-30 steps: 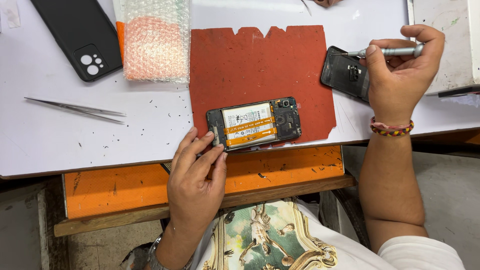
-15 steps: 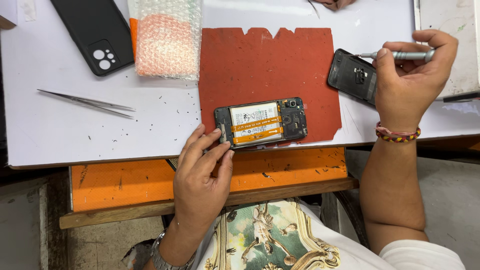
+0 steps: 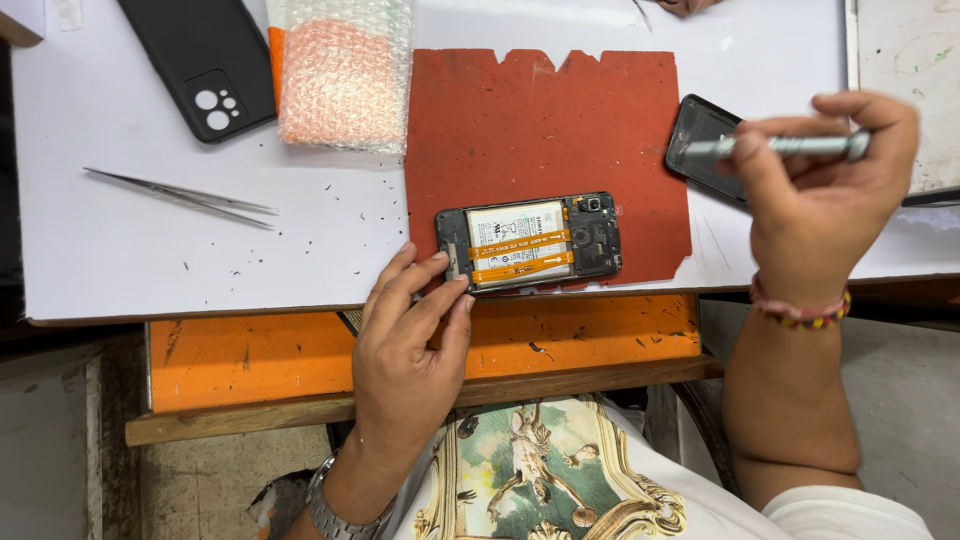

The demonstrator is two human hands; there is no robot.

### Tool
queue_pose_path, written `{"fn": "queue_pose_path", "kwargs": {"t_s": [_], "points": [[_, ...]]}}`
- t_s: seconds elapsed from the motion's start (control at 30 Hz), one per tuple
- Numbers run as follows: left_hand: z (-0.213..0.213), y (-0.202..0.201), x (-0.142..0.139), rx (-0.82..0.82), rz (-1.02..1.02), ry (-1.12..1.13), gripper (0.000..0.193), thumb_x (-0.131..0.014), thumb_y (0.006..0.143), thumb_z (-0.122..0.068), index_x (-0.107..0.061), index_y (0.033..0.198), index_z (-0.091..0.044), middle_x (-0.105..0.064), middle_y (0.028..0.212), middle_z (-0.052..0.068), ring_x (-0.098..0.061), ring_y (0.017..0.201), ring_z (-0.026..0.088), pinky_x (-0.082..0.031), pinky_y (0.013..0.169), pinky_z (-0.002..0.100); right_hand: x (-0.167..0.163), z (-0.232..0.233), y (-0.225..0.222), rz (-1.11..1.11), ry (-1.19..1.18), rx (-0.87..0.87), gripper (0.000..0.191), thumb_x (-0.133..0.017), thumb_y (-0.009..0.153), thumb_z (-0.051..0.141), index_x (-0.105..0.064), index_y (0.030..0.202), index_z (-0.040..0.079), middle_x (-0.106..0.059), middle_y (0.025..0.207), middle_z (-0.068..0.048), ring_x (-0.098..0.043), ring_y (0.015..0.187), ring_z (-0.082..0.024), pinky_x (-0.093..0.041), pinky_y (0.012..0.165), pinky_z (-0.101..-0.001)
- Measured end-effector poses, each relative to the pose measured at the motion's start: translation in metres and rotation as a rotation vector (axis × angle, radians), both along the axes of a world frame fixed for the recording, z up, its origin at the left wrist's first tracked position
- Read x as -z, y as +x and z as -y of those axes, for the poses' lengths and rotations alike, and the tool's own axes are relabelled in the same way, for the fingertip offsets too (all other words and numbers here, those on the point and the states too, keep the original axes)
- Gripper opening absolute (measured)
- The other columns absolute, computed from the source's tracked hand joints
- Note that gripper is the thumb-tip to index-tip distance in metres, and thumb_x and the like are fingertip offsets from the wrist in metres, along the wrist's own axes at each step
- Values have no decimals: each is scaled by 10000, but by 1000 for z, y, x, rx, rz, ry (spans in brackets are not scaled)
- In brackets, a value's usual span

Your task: The person uses a precision screwdriver to remove multiple screws from the internal frame of a disassembled smartphone. The phone's back cover is removed, exposing the battery and camera module. The person systematically unscrews fasteners around the camera and battery area, placing them aside.

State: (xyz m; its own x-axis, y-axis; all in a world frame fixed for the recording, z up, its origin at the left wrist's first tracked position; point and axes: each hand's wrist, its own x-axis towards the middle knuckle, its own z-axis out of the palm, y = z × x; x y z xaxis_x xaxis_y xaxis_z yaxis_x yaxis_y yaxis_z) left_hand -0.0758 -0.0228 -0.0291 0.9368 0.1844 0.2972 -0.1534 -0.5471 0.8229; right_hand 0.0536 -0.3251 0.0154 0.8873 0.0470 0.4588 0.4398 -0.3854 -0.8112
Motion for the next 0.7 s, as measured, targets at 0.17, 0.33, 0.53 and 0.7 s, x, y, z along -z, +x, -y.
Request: {"fn": "queue_pose_path", "kwargs": {"t_s": [0.17, 0.33, 0.53, 0.7], "points": [[-1, -1, -3, 11, -16, -39, 231, -798, 879, -101, -780, 1105, -57, -696, 1267, 137, -578, 1356, 374, -532, 1079, 450, -5, -44, -28, -118, 109, -169, 232, -694, 1003, -50, -515, 1139, 10, -701, 874, -137, -758, 764, -213, -664, 637, -272], [-4, -2, -8, 98, -6, 7, 347, -852, 819, -200, -790, 1153, -131, -663, 1327, 151, -519, 1367, 420, -493, 1075, 493, 4, -75, -54, -255, 256, -251, 284, -753, 1003, -18, -518, 1156, 21, -697, 899, -115, -763, 815, -166, -667, 655, -249], [-6, -4, -9, 125, -17, -62, 297, -840, 831, -188, -799, 1125, -182, -648, 1371, 134, -501, 1406, 433, -492, 1097, 489, 9, -89, -60, -288, 229, -240, 297, -782, 983, -6, -536, 1149, 13, -679, 922, -100, -748, 843, -134, -668, 663, -256], [-6, -5, -5, 118, 3, -61, 250, -834, 850, -144, -810, 1096, -183, -663, 1386, 117, -505, 1425, 421, -478, 1149, 497, 8, -91, -59, -319, 192, -239, 301, -780, 966, 0, -537, 1142, 11, -699, 936, -113, -743, 833, -138, -667, 677, -261]]}}
